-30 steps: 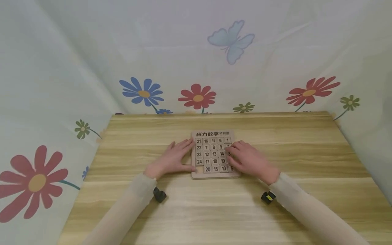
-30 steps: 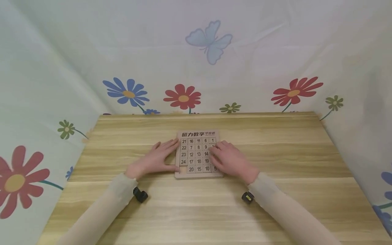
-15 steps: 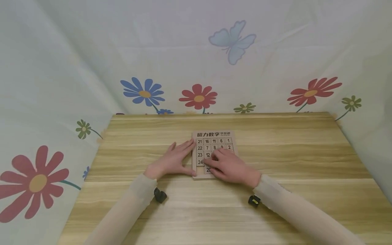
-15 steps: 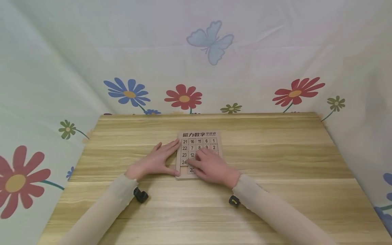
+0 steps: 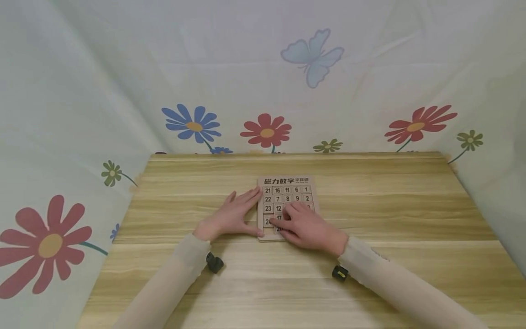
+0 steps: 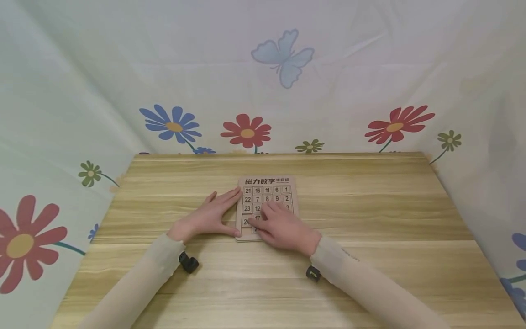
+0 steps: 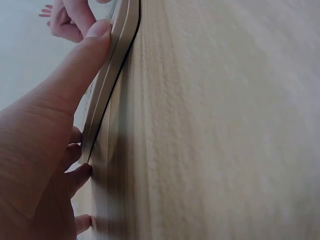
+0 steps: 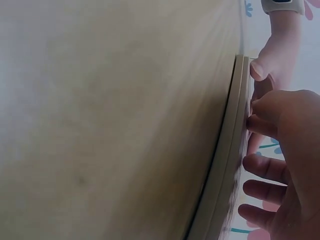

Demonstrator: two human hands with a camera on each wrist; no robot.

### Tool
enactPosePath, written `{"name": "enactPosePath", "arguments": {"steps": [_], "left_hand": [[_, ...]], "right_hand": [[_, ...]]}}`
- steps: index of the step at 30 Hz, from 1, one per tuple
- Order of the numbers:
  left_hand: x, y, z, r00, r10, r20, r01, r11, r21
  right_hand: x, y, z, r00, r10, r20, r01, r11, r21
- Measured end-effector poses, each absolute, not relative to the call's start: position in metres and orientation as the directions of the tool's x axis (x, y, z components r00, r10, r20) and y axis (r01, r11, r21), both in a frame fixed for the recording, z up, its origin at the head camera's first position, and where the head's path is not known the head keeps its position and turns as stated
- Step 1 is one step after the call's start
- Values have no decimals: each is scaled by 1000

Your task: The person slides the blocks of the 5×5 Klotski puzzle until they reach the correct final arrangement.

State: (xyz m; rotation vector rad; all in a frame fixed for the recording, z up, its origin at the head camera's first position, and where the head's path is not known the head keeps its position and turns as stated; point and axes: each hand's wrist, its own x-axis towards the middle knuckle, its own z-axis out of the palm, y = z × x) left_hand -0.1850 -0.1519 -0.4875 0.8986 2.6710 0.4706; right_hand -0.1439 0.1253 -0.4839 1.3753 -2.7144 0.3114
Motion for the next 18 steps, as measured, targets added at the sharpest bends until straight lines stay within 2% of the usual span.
{"name": "enactPosePath", "arguments": {"steps": [11,18], "left_hand": [[-188,-154,-493,-767,620,-165,529,757,382],[-187,-153,-491,-762,629,-154,542,749,382]], "right_hand": [[-135,127,-479,-548,-823,150,-837,539,-94],[-133,130,-482,-529,-834,157,-849,519,-100]]}}
